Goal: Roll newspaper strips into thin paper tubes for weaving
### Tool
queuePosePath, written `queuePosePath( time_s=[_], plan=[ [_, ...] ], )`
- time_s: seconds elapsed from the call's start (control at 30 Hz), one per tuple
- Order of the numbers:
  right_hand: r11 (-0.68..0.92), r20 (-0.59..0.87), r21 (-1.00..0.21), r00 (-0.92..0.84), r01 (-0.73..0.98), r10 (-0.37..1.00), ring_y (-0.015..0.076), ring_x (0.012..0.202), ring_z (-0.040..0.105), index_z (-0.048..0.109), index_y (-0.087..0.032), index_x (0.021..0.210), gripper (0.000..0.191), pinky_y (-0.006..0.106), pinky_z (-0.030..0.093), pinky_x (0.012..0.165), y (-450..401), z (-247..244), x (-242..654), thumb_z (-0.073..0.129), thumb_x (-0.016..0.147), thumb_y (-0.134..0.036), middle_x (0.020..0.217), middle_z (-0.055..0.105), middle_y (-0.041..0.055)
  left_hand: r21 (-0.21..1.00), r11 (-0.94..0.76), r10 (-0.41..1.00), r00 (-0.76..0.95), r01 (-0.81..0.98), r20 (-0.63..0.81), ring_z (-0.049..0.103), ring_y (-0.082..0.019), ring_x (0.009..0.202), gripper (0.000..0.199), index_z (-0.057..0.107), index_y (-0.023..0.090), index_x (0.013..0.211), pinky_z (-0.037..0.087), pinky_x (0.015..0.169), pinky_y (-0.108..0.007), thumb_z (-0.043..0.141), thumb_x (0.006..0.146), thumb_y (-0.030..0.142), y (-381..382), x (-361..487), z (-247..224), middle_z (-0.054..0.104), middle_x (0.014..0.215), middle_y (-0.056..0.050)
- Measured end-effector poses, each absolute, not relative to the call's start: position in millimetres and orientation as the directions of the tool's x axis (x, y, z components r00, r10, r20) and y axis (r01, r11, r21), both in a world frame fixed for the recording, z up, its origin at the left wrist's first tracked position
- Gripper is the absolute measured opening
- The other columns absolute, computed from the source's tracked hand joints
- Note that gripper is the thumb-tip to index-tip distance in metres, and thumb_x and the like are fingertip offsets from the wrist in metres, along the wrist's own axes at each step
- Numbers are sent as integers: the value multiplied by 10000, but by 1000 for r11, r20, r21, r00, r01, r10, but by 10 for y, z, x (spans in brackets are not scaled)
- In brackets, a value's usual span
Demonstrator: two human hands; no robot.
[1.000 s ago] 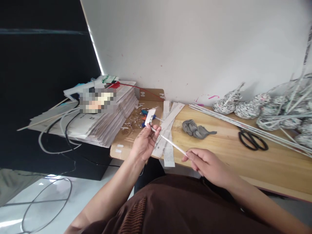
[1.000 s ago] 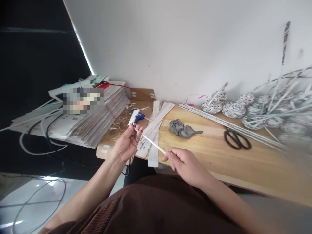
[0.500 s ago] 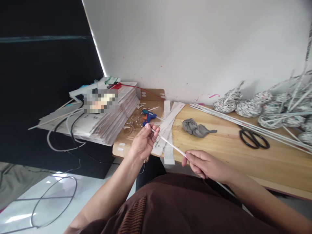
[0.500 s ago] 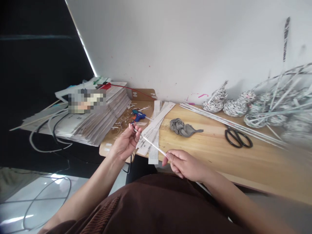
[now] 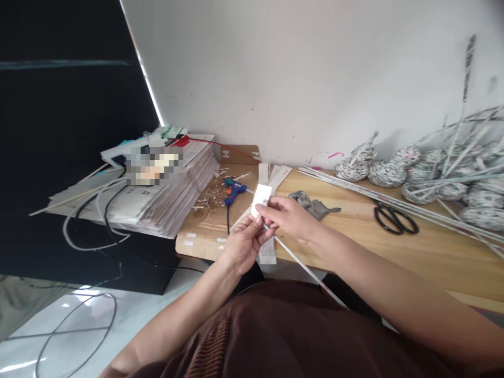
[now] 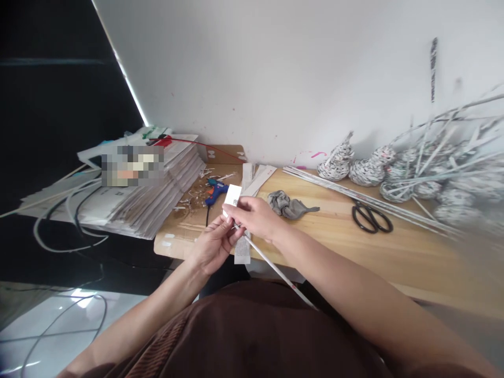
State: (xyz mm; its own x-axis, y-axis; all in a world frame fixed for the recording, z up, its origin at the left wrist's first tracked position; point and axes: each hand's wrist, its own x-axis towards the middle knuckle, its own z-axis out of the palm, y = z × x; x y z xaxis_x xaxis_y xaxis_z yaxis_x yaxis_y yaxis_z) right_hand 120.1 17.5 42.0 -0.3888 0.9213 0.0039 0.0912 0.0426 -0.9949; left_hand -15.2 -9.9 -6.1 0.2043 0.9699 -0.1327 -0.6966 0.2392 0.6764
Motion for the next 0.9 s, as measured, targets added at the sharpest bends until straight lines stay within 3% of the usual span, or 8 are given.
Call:
queuePosePath(
  time_s=[0.1,0.2,0.3,0.4,0.5,0.63,0.77,0.9],
  plan=[
    [10,1,-1000,-421,21,907,71,452,437,697,-162,970,313,193,336,407,290,509,1093,607,860,-441,597,563,-22,685,240,969,212,-688,-126,718,-143,777,58,675,104,839,593,773,-230,699,806,146,-126,-142,-65,714,825,-58],
    [216,205,-976,-381,-15,902,126,660,593,676,-221,1096,327,246,469,555,235,540,1181,578,884,-450,840,667,32,694,214,976,181,-688,-122,724,-177,841,62,663,102,836,585,814,-248,689,817,156,-118,-206,-54,712,828,-61],
    [400,331,-884,-282,240,901,207,1003,616,600,-235,1218,388,334,505,804,15,421,1401,588,886,-435,1138,651,91,685,174,985,111,-707,-135,723,-197,882,49,653,108,834,583,826,-251,659,840,156,-68,-297,-42,705,816,-54],
    [443,238,-669,-393,596,888,238,905,635,585,-227,1200,459,350,482,761,-282,172,1621,693,804,-432,1098,671,100,669,153,985,62,-727,-158,721,-198,898,63,650,105,829,588,815,-242,614,869,138,-2,-360,-36,704,823,-58],
    [398,134,-578,-399,713,907,187,707,603,628,-204,923,237,301,420,652,-503,-45,1762,479,950,-387,818,669,58,651,142,983,26,-746,-184,721,-177,887,96,650,103,823,590,760,-193,577,885,107,42,-373,-24,704,831,-64],
    [204,-42,-738,-345,644,938,143,589,499,628,-191,900,391,267,365,579,-561,-107,1860,363,983,-466,651,545,11,624,160,976,26,-765,-218,721,-156,849,136,649,89,789,585,720,-153,554,884,65,50,-355,19,696,810,-70],
    [-136,-326,-924,-550,357,769,89,450,348,626,-159,986,510,230,310,470,-481,-68,1912,321,964,-568,561,366,-55,620,178,970,29,-764,-243,721,-150,816,154,660,81,807,591,723,-164,534,891,55,37,-379,62,683,780,-69],
    [-133,-267,-946,-475,297,839,74,475,396,574,-169,890,433,211,335,484,-474,-69,1896,414,938,-569,603,435,-46,639,168,962,-15,-750,-271,720,-140,773,184,652,82,776,599,705,-174,518,898,51,35,-447,94,681,766,-64]
  ],
)
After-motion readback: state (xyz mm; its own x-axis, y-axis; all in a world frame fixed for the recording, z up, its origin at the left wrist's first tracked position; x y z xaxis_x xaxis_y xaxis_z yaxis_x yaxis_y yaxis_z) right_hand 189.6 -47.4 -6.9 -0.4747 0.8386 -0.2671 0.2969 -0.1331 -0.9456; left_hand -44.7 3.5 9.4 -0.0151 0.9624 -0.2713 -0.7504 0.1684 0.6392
